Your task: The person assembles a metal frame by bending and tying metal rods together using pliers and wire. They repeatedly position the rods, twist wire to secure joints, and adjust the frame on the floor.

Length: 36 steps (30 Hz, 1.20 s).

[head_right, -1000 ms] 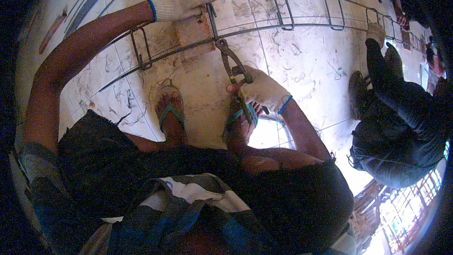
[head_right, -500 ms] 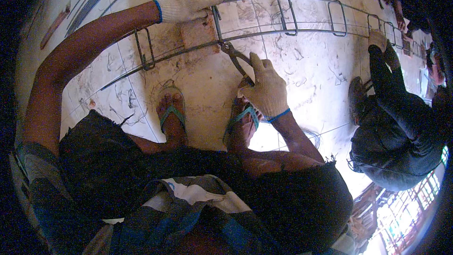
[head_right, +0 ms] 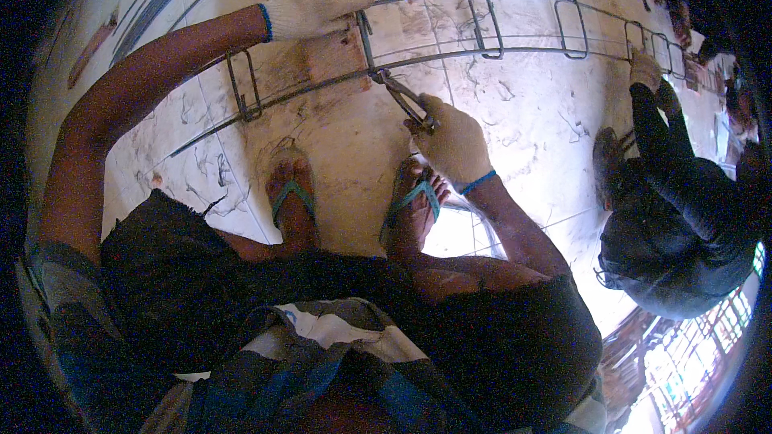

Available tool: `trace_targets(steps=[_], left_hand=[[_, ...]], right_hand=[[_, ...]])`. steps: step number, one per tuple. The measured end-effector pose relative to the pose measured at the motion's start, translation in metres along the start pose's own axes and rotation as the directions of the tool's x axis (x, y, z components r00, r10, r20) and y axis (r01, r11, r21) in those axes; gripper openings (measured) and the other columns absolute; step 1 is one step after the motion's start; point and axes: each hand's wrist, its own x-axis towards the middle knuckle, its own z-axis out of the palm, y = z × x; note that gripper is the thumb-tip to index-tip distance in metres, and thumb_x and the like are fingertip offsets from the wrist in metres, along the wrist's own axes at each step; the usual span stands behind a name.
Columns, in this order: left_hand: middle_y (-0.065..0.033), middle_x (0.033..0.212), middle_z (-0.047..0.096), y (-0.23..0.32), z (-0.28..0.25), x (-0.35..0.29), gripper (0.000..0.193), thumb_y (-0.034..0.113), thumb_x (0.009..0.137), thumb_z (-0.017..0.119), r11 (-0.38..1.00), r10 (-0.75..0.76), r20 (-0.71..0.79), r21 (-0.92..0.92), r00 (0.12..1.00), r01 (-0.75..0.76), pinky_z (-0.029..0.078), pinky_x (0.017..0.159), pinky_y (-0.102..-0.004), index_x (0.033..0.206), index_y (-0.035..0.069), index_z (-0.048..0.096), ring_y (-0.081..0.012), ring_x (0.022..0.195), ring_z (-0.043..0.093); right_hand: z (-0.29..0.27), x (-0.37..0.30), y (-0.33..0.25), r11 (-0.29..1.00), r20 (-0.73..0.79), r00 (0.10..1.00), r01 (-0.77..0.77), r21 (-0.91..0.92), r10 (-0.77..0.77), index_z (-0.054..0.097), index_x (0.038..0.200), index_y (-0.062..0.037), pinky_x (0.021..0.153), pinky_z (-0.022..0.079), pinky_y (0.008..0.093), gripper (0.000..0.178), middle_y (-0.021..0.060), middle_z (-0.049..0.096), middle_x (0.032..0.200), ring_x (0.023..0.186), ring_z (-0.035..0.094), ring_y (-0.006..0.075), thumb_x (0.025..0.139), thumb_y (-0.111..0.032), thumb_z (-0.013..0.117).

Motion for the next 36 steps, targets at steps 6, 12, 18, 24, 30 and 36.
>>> trace_targets(steps=[6,12,18,24,30,36], left_hand=[[-0.0216,0.126,0.061,0.003,-0.003,-0.001,0.068,0.014,0.100,0.061,0.996,0.071,-0.099,-0.039,0.993,-0.075,0.055,0.094,-0.0479,0.162,0.009,0.035,-0.0412,0.109,0.066],[-0.0224,0.128,0.061,-0.010,0.011,-0.005,0.067,0.012,0.099,0.062,0.993,0.109,-0.137,-0.038,0.984,-0.116,0.056,0.093,-0.0491,0.161,0.009,0.036,-0.0425,0.109,0.066],[-0.0209,0.129,0.062,0.000,0.004,-0.003,0.067,0.017,0.099,0.064,0.998,0.058,-0.095,-0.006,0.994,-0.059,0.058,0.089,-0.0509,0.160,0.010,0.039,-0.0427,0.105,0.068],[-0.0202,0.132,0.062,-0.001,0.007,-0.004,0.064,0.021,0.102,0.062,0.998,0.062,-0.135,0.006,0.989,-0.061,0.059,0.089,-0.0503,0.160,0.010,0.038,-0.0406,0.106,0.069],[-0.0212,0.133,0.062,-0.002,0.008,-0.010,0.061,0.021,0.104,0.059,0.996,0.095,-0.142,0.015,0.985,-0.094,0.058,0.092,-0.0500,0.159,0.006,0.038,-0.0411,0.110,0.068],[-0.0216,0.130,0.062,-0.002,0.009,-0.005,0.061,0.020,0.104,0.059,0.996,0.087,-0.151,-0.022,0.985,-0.091,0.058,0.090,-0.0503,0.159,0.006,0.038,-0.0415,0.107,0.068]], right_hand=[[0.013,0.025,0.062,0.063,0.514,0.638,-0.591,0.804,-0.573,0.059,0.130,-0.0004,0.051,0.053,0.0295,0.036,0.0096,0.070,0.085,0.063,0.066,0.0190,0.103,-0.025,0.063],[0.063,0.015,0.064,-0.298,0.490,0.602,-0.771,0.564,-0.630,0.052,0.140,-0.0065,0.046,0.049,0.0294,0.049,0.0060,0.070,0.090,0.065,0.067,0.0186,0.104,-0.037,0.065],[0.032,0.004,0.021,0.003,0.628,0.701,-0.666,0.746,-0.336,0.042,0.155,-0.0035,0.051,0.051,0.0285,0.073,0.0027,0.069,0.092,0.067,0.067,0.0165,0.103,-0.049,0.065],[0.038,0.003,0.019,0.136,0.607,0.760,-0.593,0.794,-0.230,0.049,0.151,-0.0030,0.056,0.046,0.0267,0.071,0.0011,0.068,0.091,0.071,0.061,0.0098,0.101,-0.048,0.070],[0.014,-0.004,-0.021,0.513,0.462,0.885,-0.422,0.748,0.055,0.059,0.134,-0.0019,0.060,0.046,0.0269,0.053,0.0053,0.069,0.095,0.078,0.061,0.0098,0.093,-0.031,0.076],[0.010,-0.006,-0.034,0.956,0.072,0.985,-0.171,0.237,0.158,0.054,0.140,0.0013,0.078,0.057,0.0421,0.064,0.0202,0.071,0.105,0.090,0.070,0.0343,0.085,-0.025,0.077]])
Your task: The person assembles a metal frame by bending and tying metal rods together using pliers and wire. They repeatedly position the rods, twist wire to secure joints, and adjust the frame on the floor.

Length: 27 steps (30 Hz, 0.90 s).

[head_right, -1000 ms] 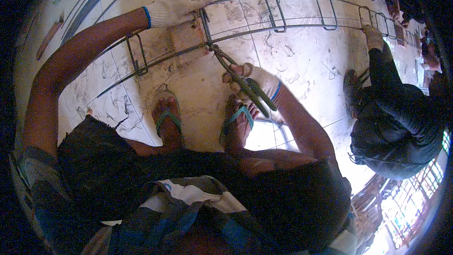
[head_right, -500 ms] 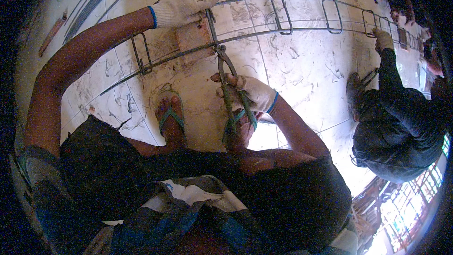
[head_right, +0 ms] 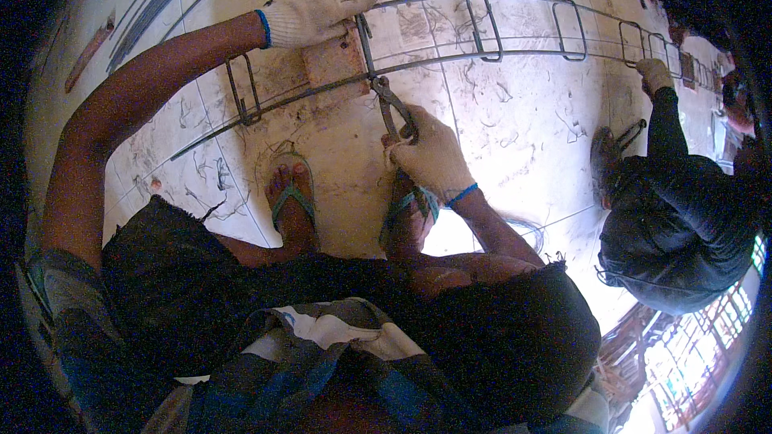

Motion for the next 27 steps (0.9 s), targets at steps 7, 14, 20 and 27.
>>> trace_targets(steps=[7,14,20,27], left_hand=[[-0.0207,0.128,0.064,0.002,0.000,-0.001,0.065,0.019,0.100,0.062,1.000,-0.004,-0.033,-0.004,0.999,0.004,0.059,0.087,-0.0496,0.159,0.007,0.038,-0.0409,0.105,0.069],[-0.0195,0.129,0.064,0.005,-0.003,-0.001,0.068,0.021,0.099,0.064,0.998,-0.060,0.026,0.027,0.998,0.060,0.059,0.087,-0.0500,0.161,0.009,0.037,-0.0409,0.104,0.070],[-0.0207,0.139,0.060,0.008,-0.011,0.002,0.067,0.025,0.104,0.059,0.986,-0.156,0.197,0.082,0.968,0.143,0.059,0.094,-0.0497,0.165,0.018,0.032,-0.0406,0.114,0.069],[-0.0204,0.139,0.061,0.005,-0.006,0.004,0.062,0.024,0.104,0.057,0.991,-0.133,0.147,0.038,0.980,0.128,0.058,0.095,-0.0494,0.162,0.017,0.037,-0.0400,0.116,0.068]], right_hand=[[0.011,-0.004,0.013,0.854,-0.218,0.946,0.097,-0.511,-0.238,0.049,0.148,-0.0003,0.083,0.059,0.0515,0.061,0.0264,0.070,0.112,0.101,0.072,0.0417,0.096,-0.027,0.067],[0.003,0.020,0.040,0.894,0.311,0.950,-0.151,0.421,0.014,0.060,0.133,0.0041,0.068,0.058,0.0414,0.041,0.0158,0.070,0.087,0.071,0.069,0.0328,0.109,-0.029,0.052],[0.031,0.040,0.092,-0.178,0.600,0.603,-0.768,0.615,-0.526,0.061,0.108,-0.0076,0.050,0.047,0.0319,0.052,0.0033,0.061,0.067,0.051,0.057,0.0176,0.112,-0.055,0.041],[0.014,0.016,0.063,0.514,0.459,0.869,-0.314,0.798,-0.182,0.056,0.133,-0.0049,0.051,0.048,0.0293,0.060,-0.0006,0.061,0.077,0.059,0.059,0.0127,0.100,-0.054,0.068]])
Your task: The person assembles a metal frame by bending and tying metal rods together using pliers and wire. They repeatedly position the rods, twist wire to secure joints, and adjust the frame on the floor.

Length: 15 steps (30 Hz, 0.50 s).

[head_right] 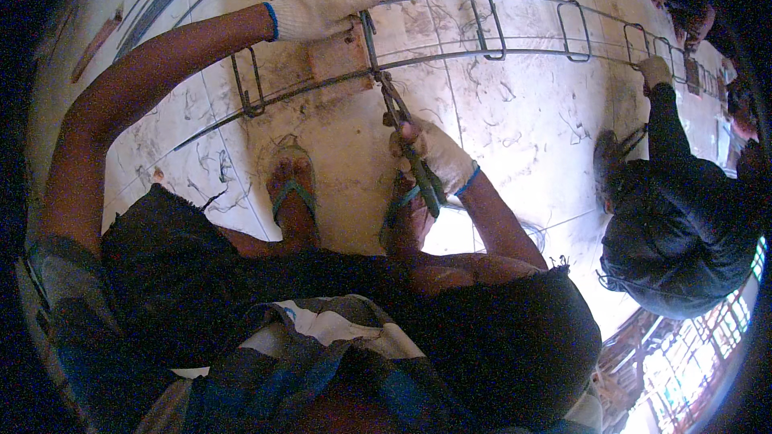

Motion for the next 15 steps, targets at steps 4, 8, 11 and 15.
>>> trace_targets(steps=[4,8,11,15], left_hand=[[-0.0212,0.130,0.062,0.004,-0.008,-0.003,0.061,0.021,0.104,0.057,0.999,0.038,-0.023,-0.013,0.999,-0.038,0.057,0.092,-0.0505,0.160,0.010,0.038,-0.0412,0.110,0.068],[-0.0214,0.127,0.063,0.004,-0.007,0.000,0.059,0.020,0.103,0.057,0.998,0.059,-0.051,-0.025,0.997,-0.061,0.057,0.090,-0.0515,0.158,0.007,0.039,-0.0423,0.107,0.068],[-0.0198,0.138,0.061,0.008,-0.012,-0.002,0.057,0.025,0.106,0.054,1.000,0.003,0.003,0.004,1.000,-0.003,0.057,0.097,-0.0500,0.160,0.015,0.039,-0.0395,0.118,0.066],[-0.0196,0.140,0.060,0.007,-0.008,-0.003,0.059,0.026,0.106,0.055,0.999,0.006,-0.007,-0.043,1.000,-0.006,0.057,0.099,-0.0486,0.161,0.014,0.038,-0.0391,0.120,0.066]], right_hand=[[0.024,-0.007,-0.041,0.913,-0.195,0.980,-0.114,-0.392,0.039,0.057,0.132,-0.0034,0.057,0.047,0.0290,0.049,0.0003,0.060,0.082,0.066,0.060,0.0129,0.095,-0.029,0.076],[0.060,-0.017,-0.055,0.695,-0.393,0.906,-0.182,-0.696,-0.157,0.058,0.128,0.0031,0.074,0.054,0.0412,0.054,0.0141,0.067,0.089,0.084,0.070,0.0290,0.083,-0.020,0.077],[0.055,-0.013,-0.043,0.484,-0.340,0.856,-0.124,-0.866,-0.389,0.057,0.133,0.0051,0.081,0.056,0.0469,0.061,0.0225,0.070,0.099,0.094,0.071,0.0390,0.083,-0.023,0.077],[0.047,-0.011,-0.029,0.216,-0.296,0.773,-0.208,-0.954,-0.561,0.057,0.140,0.0019,0.086,0.058,0.0497,0.059,0.0267,0.070,0.108,0.101,0.070,0.0447,0.089,-0.023,0.073]])
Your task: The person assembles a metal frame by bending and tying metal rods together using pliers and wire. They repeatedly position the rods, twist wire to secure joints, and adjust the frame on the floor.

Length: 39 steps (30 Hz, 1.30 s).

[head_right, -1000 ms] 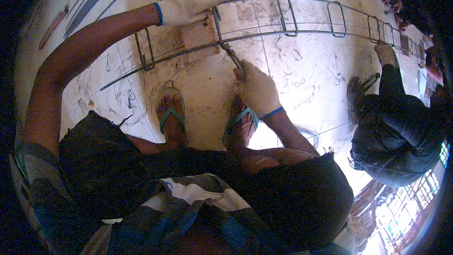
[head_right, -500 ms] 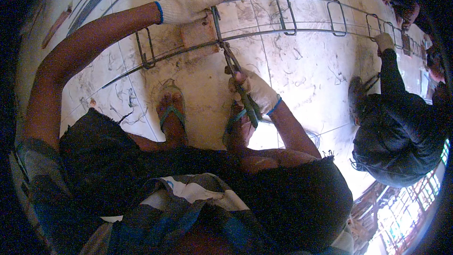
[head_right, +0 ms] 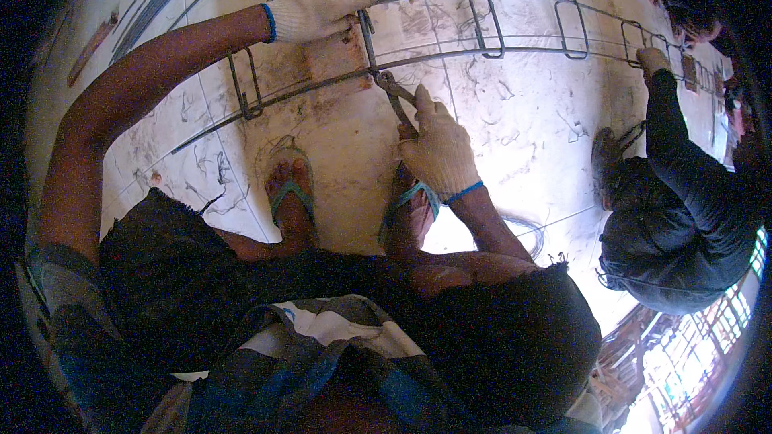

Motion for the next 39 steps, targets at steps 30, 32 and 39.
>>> trace_targets(steps=[30,32,39], left_hand=[[-0.0213,0.129,0.062,-0.007,0.012,-0.004,0.062,0.018,0.102,0.058,0.996,0.069,-0.106,0.065,0.992,-0.063,0.057,0.094,-0.0498,0.160,0.007,0.036,-0.0411,0.111,0.067],[-0.0212,0.135,0.061,-0.006,0.007,-0.007,0.063,0.022,0.104,0.059,0.997,0.031,-0.048,0.073,0.998,-0.027,0.059,0.094,-0.0503,0.162,0.011,0.036,-0.0393,0.116,0.067],[-0.0210,0.127,0.061,0.001,0.006,0.000,0.066,0.016,0.101,0.059,0.998,0.018,-0.022,0.055,1.000,-0.017,0.056,0.093,-0.0495,0.160,0.005,0.034,-0.0404,0.112,0.065]], right_hand=[[0.007,0.014,0.037,0.243,0.618,0.769,-0.575,0.781,-0.167,0.051,0.144,0.0007,0.084,0.063,0.0348,0.055,0.0112,0.067,0.112,0.092,0.071,0.0218,0.104,-0.035,0.066],[0.004,0.018,0.035,0.383,0.632,0.773,-0.567,0.729,-0.057,0.053,0.140,0.0000,0.082,0.063,0.0355,0.050,0.0105,0.068,0.108,0.090,0.072,0.0225,0.104,-0.032,0.066],[0.045,0.010,0.059,-0.476,0.495,0.529,-0.846,0.242,-0.689,0.047,0.145,-0.0036,0.038,0.040,0.0299,0.068,0.0073,0.056,0.067,0.044,0.047,0.0178,0.105,-0.059,0.049]])
